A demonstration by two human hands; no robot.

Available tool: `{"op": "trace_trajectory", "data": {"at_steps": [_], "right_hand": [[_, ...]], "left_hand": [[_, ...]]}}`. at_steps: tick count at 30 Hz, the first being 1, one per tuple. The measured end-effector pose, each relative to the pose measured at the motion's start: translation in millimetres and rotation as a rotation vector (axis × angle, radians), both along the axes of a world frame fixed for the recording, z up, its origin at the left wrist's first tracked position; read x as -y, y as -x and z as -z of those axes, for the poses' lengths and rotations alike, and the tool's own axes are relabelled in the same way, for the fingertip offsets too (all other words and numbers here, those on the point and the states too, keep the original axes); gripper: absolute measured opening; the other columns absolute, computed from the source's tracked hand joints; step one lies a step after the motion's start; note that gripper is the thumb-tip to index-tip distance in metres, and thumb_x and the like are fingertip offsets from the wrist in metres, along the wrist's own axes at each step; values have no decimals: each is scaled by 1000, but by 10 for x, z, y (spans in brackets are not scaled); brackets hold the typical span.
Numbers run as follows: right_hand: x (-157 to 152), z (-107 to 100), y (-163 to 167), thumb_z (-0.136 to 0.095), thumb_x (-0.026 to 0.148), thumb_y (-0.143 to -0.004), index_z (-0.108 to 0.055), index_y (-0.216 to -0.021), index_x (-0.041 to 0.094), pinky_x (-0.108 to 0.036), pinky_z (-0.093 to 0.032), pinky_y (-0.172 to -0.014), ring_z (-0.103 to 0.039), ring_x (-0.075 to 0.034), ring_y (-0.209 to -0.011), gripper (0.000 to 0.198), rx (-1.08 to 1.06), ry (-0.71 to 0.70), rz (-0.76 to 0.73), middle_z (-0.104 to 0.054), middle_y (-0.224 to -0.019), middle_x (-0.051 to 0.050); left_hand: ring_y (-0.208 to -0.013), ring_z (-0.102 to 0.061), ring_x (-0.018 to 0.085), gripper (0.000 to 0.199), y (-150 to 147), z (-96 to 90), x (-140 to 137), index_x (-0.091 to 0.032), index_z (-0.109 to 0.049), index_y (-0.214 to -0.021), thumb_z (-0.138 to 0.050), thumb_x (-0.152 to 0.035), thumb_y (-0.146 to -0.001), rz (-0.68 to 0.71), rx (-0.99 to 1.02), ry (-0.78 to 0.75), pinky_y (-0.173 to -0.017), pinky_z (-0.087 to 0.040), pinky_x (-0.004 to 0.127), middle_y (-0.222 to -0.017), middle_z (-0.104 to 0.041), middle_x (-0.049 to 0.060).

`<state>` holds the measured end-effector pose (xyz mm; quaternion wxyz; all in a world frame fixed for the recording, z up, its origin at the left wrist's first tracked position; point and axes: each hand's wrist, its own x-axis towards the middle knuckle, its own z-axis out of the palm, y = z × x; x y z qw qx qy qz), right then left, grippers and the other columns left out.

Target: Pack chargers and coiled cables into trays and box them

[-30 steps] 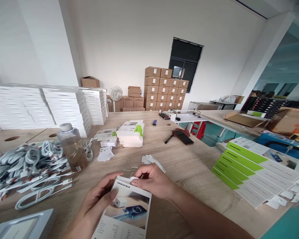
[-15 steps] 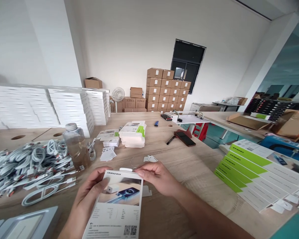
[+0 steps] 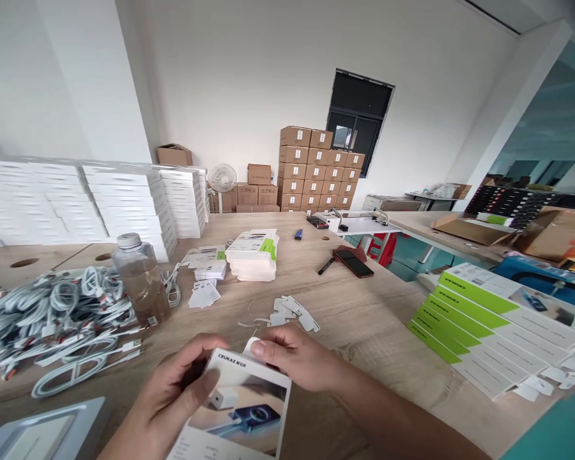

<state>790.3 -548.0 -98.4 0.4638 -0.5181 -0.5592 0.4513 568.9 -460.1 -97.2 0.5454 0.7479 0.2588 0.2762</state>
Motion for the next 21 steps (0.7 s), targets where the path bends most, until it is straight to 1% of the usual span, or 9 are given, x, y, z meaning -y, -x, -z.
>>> {"op": "trace_trajectory", "data": {"at_steps": [2,5,7,9,13,15,17,19,21], "right_hand": [[-22,52,4,-65,56,-82,-63,-73,18,-21,-28,-50,-40,-7,-53,40,-132,87,36,-49,-61,5],[-53,123,20,-80,51,-67,-64,-82,18,-20,-34,-51,-47,-7,-53,40,-395,260,72,-56,-65,5],[-64,150,40,-86,46,-60,-63,-81,16,-20,-37,-52,-50,-7,-53,42,-544,346,17,-58,-63,5],[-68,168,62,-87,41,-58,-62,-78,15,-20,-39,-53,-51,-7,-52,41,-652,392,-73,-58,-62,5],[-87,199,72,-89,33,-57,-62,-76,15,-20,-39,-52,-51,-6,-50,37,-742,425,-136,-58,-59,7],[-106,195,33,-87,38,-61,-65,-78,14,-21,-41,-55,-54,-8,-54,37,-715,397,-108,-61,-63,4],[-123,160,-35,-78,51,-70,-67,-83,13,-22,-43,-58,-57,-9,-59,41,-647,318,-52,-64,-69,1],[-123,96,-108,-65,61,-79,-69,-92,14,-23,-43,-58,-58,-11,-63,49,-523,189,8,-65,-75,-2],[-107,30,-155,-64,59,-81,-68,-104,19,-23,-44,-60,-59,-12,-71,46,-340,26,58,-67,-87,-3]], "left_hand": [[-96,-64,24,31,1,6,9,-31,-63,-114,-60,-45,-87,26,6,25,-76,-53,24,-106,-69,2],[-85,-64,21,30,9,26,37,-31,-62,-114,-60,-44,-87,38,42,74,-70,-53,23,-96,-70,1],[-84,-65,22,29,6,26,78,-30,-65,-110,-63,-44,-84,20,76,98,-70,-52,24,-94,-70,2],[-82,-66,23,28,-11,7,134,-29,-68,-106,-65,-44,-82,-4,104,115,-69,-52,25,-92,-71,3],[-75,-63,21,31,-69,-42,193,-27,-70,-100,-69,-47,-77,-61,151,165,-61,-49,24,-86,-71,2],[-75,-63,21,32,-89,-46,148,-27,-68,-102,-69,-47,-77,-74,158,213,-63,-50,24,-86,-70,1],[-77,-62,20,31,-96,-43,60,-28,-65,-105,-68,-46,-80,-82,153,242,-65,-50,24,-87,-68,0],[-77,-61,19,30,-94,-44,-29,-28,-63,-107,-67,-44,-81,-111,159,225,-64,-50,22,-88,-67,-1],[-78,-60,19,32,-92,-54,-85,-27,-62,-109,-67,-43,-82,-154,180,186,-64,-49,22,-90,-66,-1]]}}
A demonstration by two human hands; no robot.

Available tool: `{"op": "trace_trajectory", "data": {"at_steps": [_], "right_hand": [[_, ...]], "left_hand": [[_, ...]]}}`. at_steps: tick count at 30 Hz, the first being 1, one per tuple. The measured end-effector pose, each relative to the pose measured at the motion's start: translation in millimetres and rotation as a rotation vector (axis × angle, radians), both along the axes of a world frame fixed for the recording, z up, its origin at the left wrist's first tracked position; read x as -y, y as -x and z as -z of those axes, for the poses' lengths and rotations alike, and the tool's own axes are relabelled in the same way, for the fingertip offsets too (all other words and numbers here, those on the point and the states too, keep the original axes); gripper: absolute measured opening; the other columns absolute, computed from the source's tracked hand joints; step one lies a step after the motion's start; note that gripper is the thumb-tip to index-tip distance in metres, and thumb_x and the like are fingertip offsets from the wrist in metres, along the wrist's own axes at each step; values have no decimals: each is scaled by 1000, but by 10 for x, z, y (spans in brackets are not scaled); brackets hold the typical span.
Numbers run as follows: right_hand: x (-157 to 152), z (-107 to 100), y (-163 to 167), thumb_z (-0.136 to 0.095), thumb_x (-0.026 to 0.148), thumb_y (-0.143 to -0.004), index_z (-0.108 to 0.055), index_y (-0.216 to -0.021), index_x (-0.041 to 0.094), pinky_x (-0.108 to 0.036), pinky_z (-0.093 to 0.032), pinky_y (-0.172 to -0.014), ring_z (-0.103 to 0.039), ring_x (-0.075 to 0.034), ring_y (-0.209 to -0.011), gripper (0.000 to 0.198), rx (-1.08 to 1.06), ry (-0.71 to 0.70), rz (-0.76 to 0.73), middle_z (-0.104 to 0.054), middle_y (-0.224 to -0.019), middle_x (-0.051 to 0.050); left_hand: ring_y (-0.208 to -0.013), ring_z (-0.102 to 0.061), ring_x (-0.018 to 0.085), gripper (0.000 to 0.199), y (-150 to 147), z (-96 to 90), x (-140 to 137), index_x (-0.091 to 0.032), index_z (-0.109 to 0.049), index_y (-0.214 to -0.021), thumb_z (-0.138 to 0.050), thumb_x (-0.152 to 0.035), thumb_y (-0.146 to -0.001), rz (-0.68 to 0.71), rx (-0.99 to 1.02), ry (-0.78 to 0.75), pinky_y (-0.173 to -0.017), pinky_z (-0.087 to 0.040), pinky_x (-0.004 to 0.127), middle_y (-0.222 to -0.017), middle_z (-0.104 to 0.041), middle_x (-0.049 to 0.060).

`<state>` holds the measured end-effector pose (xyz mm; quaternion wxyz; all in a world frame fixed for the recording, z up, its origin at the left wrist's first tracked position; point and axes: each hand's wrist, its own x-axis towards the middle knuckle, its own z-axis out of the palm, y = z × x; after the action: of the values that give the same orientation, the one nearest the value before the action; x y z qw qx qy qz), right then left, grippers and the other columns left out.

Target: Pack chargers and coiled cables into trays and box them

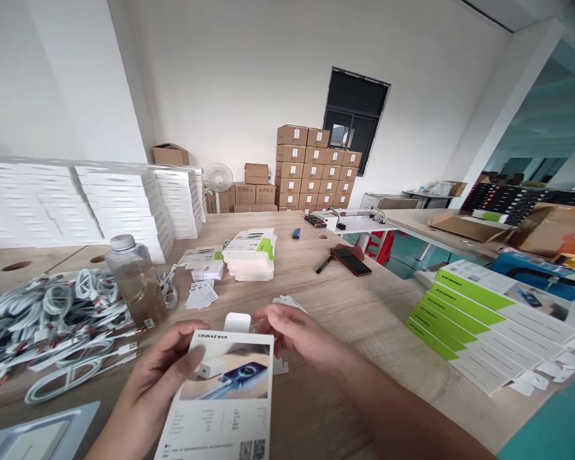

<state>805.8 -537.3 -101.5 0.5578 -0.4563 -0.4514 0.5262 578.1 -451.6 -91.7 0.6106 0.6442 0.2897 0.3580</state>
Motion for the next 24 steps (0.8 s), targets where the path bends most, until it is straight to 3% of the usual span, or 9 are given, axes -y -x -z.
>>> {"op": "trace_trajectory", "data": {"at_steps": [4,6,8,12,14,16,19,22,24], "right_hand": [[16,-4,21,-73,45,-79,-68,-111,23,-27,-47,-75,-60,-14,-81,39,250,-173,89,-67,-96,-2],[-13,65,44,-74,44,-77,-70,-108,22,-29,-48,-76,-61,-15,-80,38,207,-158,86,-68,-89,-2],[-56,144,38,-76,44,-74,-71,-103,20,-30,-48,-75,-62,-16,-78,37,132,-125,77,-68,-85,-2],[-105,256,-87,-74,45,-76,-71,-96,17,-25,-45,-64,-57,-12,-65,35,219,-15,25,-65,-73,1],[-124,295,-169,-65,48,-83,-71,-87,16,-24,-42,-60,-55,-11,-61,33,405,-9,29,-63,-69,1],[-187,328,-227,-57,47,-89,-69,-78,15,-23,-41,-58,-55,-12,-61,36,653,-83,131,-62,-66,1],[-444,342,-203,-53,37,-92,-68,-83,16,-25,-46,-63,-60,-14,-69,27,926,-233,255,-67,-75,-2],[-894,310,-26,-54,24,-90,-70,-94,20,-29,-48,-83,-63,-18,-92,17,1033,-345,160,-71,-99,-4],[-1238,294,129,-59,16,-84,-69,-103,23,-33,-42,-98,-59,-20,-110,23,1104,-401,73,-68,-115,-5]], "left_hand": [[-96,-60,21,36,-17,-3,-15,-28,-61,-116,-66,-44,-83,-82,-29,-70,-77,-48,22,-108,-66,0],[-104,-59,21,36,-29,17,-18,-30,-60,-117,-64,-45,-85,-96,-64,-113,-82,-47,21,-119,-64,0],[-100,-61,20,35,-37,45,-32,-30,-60,-116,-64,-46,-85,-83,-93,-130,-80,-47,21,-117,-65,0],[-79,-64,18,33,-34,114,-63,-29,-57,-110,-61,-50,-85,87,-141,87,-65,-49,22,-87,-68,-2],[-73,-65,18,34,-25,157,-62,-28,-55,-110,-60,-50,-86,219,-187,227,-57,-48,22,-81,-68,-3],[-67,-65,16,32,-16,196,-47,-27,-55,-110,-61,-46,-86,304,-238,292,-50,-44,19,-81,-69,-2],[-63,-65,14,26,-15,226,-28,-23,-59,-106,-59,-41,-86,363,-264,309,-46,-42,18,-83,-71,0],[-60,-64,14,24,-26,249,-34,-22,-61,-104,-58,-35,-84,389,-258,322,-43,-42,17,-77,-70,0],[-56,-62,13,26,-36,280,-46,-22,-63,-104,-59,-30,-79,380,-243,333,-39,-39,15,-71,-67,-2]]}}
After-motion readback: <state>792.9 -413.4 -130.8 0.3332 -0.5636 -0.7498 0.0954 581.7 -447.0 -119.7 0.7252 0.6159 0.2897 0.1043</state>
